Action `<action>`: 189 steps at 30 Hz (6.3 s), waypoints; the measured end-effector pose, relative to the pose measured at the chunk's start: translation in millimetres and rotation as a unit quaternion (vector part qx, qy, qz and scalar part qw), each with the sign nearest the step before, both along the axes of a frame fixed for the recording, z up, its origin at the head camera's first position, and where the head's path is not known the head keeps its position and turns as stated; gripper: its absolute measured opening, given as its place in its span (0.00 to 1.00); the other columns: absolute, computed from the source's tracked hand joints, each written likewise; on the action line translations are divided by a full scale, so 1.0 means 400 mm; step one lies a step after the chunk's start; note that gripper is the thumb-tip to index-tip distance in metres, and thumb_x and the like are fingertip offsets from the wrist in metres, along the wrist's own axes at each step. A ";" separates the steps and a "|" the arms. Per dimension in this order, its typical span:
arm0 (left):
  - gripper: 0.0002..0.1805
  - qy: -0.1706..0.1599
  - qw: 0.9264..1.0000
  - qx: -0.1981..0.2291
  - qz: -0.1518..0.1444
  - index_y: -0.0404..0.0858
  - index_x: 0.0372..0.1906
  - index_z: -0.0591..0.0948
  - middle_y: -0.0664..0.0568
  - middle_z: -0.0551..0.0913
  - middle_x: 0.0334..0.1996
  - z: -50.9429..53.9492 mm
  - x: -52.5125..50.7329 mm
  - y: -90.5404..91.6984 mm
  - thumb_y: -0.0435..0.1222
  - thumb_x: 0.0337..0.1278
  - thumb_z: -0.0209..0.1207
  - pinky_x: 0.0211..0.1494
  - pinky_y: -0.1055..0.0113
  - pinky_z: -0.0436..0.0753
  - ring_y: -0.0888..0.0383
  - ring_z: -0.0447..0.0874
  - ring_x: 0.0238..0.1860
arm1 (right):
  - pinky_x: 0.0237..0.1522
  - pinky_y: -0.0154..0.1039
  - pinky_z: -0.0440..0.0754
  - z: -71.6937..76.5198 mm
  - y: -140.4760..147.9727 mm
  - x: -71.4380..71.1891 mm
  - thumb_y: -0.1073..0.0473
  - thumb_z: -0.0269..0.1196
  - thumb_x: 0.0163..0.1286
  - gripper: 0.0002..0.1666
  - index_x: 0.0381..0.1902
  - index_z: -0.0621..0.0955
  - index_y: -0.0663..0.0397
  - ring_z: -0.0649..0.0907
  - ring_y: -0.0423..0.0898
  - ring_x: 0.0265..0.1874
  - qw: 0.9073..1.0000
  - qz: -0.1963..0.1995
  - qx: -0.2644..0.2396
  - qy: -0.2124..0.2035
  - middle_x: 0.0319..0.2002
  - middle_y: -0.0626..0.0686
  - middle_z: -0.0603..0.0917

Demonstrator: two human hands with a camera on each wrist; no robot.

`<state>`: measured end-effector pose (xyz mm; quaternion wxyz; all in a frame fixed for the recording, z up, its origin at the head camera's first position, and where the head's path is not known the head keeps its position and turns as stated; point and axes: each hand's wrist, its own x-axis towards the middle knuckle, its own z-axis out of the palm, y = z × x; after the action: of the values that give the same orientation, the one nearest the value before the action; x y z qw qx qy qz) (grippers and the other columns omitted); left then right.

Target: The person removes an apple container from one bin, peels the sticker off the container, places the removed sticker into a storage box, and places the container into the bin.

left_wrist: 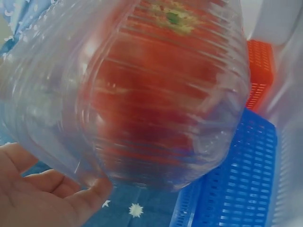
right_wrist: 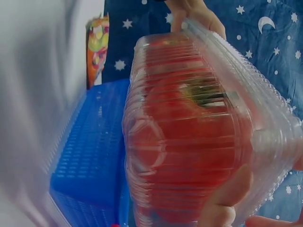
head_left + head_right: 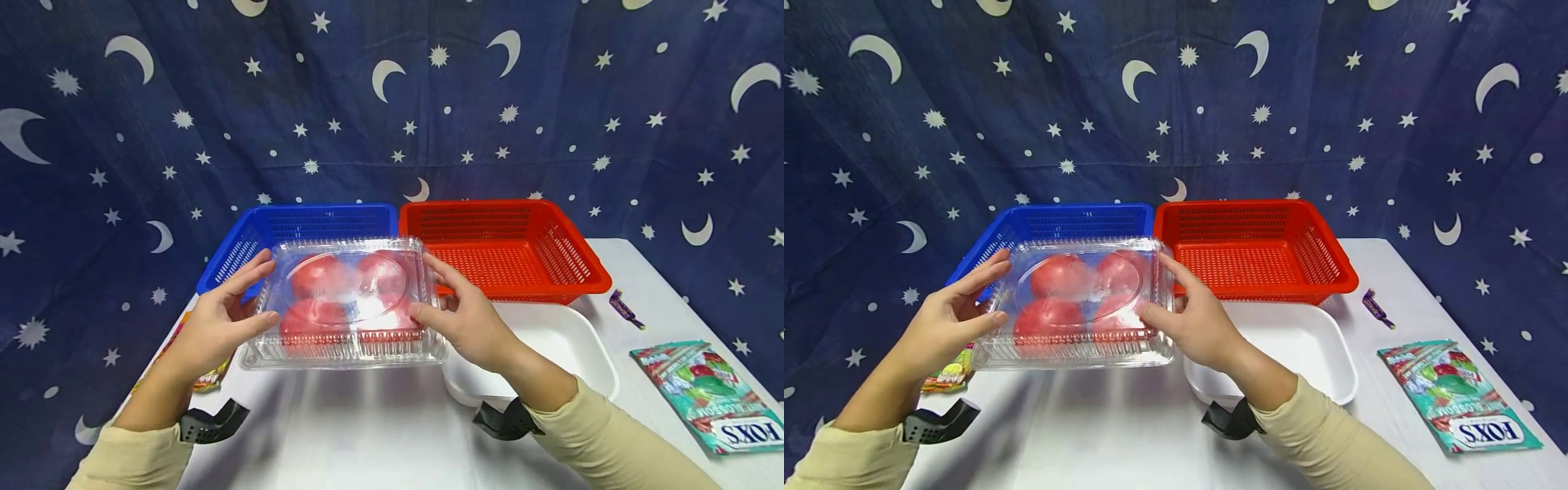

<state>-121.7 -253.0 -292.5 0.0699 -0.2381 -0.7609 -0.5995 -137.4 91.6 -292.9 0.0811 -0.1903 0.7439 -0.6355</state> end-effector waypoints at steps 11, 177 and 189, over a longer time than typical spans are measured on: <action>0.39 0.004 1.000 -0.027 0.000 0.21 0.70 0.65 0.48 0.60 0.76 -0.096 0.040 -0.041 0.15 0.50 0.63 0.62 0.79 0.67 0.72 0.61 0.70 | 0.31 0.39 0.82 -0.085 -0.035 0.058 0.57 0.71 0.64 0.48 0.77 0.61 0.54 0.78 0.52 0.40 0.998 -0.022 0.052 -0.009 0.67 0.66 0.69; 0.42 -0.166 0.890 0.021 0.424 0.37 0.77 0.62 0.37 0.77 0.55 -0.217 -0.151 -0.103 0.45 0.63 0.66 0.39 0.82 0.79 0.63 0.76 0.42 | 0.39 0.69 0.81 -0.069 -0.318 -0.363 0.51 0.63 0.65 0.51 0.80 0.51 0.41 0.79 0.65 0.54 0.971 -0.121 -0.118 -0.169 0.62 0.65 0.71; 0.42 -0.176 0.887 0.028 0.426 0.38 0.77 0.62 0.37 0.76 0.58 -0.213 -0.151 -0.101 0.45 0.63 0.66 0.43 0.77 0.82 0.58 0.76 0.47 | 0.56 0.64 0.76 -0.089 -0.359 -0.382 0.52 0.59 0.70 0.45 0.79 0.53 0.56 0.74 0.62 0.60 0.977 -0.104 0.029 -0.183 0.69 0.63 0.66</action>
<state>-182.1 -293.3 -377.6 0.1899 0.2208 -0.7717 -0.5654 -290.1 -52.2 -328.5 0.1550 0.0102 0.7502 -0.6427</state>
